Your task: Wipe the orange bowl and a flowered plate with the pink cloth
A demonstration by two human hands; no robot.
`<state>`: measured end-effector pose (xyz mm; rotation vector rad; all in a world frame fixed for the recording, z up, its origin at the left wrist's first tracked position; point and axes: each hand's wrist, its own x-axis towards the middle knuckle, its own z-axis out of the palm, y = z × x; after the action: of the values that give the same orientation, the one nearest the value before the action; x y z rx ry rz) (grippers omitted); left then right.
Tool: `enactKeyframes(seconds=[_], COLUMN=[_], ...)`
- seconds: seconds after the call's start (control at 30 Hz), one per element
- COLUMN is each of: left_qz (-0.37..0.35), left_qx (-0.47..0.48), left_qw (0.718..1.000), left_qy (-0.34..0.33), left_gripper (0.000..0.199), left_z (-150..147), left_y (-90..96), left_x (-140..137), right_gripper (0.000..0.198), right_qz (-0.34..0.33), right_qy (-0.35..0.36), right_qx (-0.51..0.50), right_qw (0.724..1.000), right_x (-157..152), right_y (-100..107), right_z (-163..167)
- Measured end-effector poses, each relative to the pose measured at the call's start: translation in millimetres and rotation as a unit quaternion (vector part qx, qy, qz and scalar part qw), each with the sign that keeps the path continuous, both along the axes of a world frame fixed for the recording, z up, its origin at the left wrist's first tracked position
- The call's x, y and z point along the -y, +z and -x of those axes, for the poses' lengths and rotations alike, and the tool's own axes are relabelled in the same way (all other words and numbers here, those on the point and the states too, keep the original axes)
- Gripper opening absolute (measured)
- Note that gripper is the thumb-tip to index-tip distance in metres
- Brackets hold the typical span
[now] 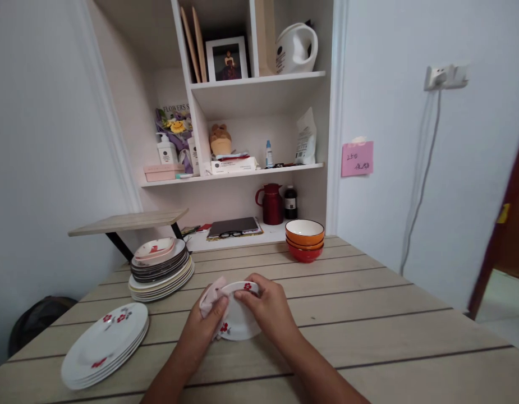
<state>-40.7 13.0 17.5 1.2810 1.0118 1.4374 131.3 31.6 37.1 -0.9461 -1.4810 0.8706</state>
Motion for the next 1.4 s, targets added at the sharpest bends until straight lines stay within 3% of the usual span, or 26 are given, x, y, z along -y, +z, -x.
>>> enactKeyframes(seconds=[0.13,0.27,0.47,0.6,0.67,0.73,0.87,1.17,1.3,1.4], left_qz=[0.012,0.018,0.027,0.017,0.015,0.01,-0.013,-0.159,-0.235,-0.251], left_qx=[-0.006,0.038,0.076,0.096,0.082,0.044,-0.058,-0.2,-0.244,-0.263], left_qw=[0.999,0.998,0.996,0.994,0.994,0.996,0.991,0.957,0.93,0.921], left_qy=[0.033,0.046,0.034,0.043,0.064,0.083,0.118,0.137,0.143,0.143], left_gripper=[0.075,0.072,0.056,0.055,0.057,0.06,0.059,0.05,0.037,0.034], left_z=[1,-2,-10,-11,-9,-5,1,7,10,14], left_y=[-4.1,1.4,4.7,-1.0,-2.4,-1.6,5.7,14.6,11.2,6.6], left_x=[-3,-2,0,-1,-1,-1,0,1,-1,-3], right_gripper=[0.024,0.032,0.044,0.049,0.049,0.042,0.017,0.013,0.016,0.017], right_qz=[-0.005,0.06,0.122,0.159,0.173,0.155,0.038,-0.056,-0.081,-0.092], right_qy=[0.003,0.016,0.054,0.094,0.114,0.111,0.073,0.055,0.043,0.038], right_qx=[-0.033,-0.139,-0.326,-0.374,-0.344,-0.272,-0.088,0.085,0.117,0.127], right_qw=[0.999,0.988,0.936,0.909,0.916,0.943,0.993,0.993,0.989,0.987], right_x=[2,2,2,2,0,-2,-5,-5,-3,-3], right_y=[2,1,-7,-10,-7,-2,6,10,13,13], right_z=[3,9,19,22,19,13,1,-9,-11,-11])
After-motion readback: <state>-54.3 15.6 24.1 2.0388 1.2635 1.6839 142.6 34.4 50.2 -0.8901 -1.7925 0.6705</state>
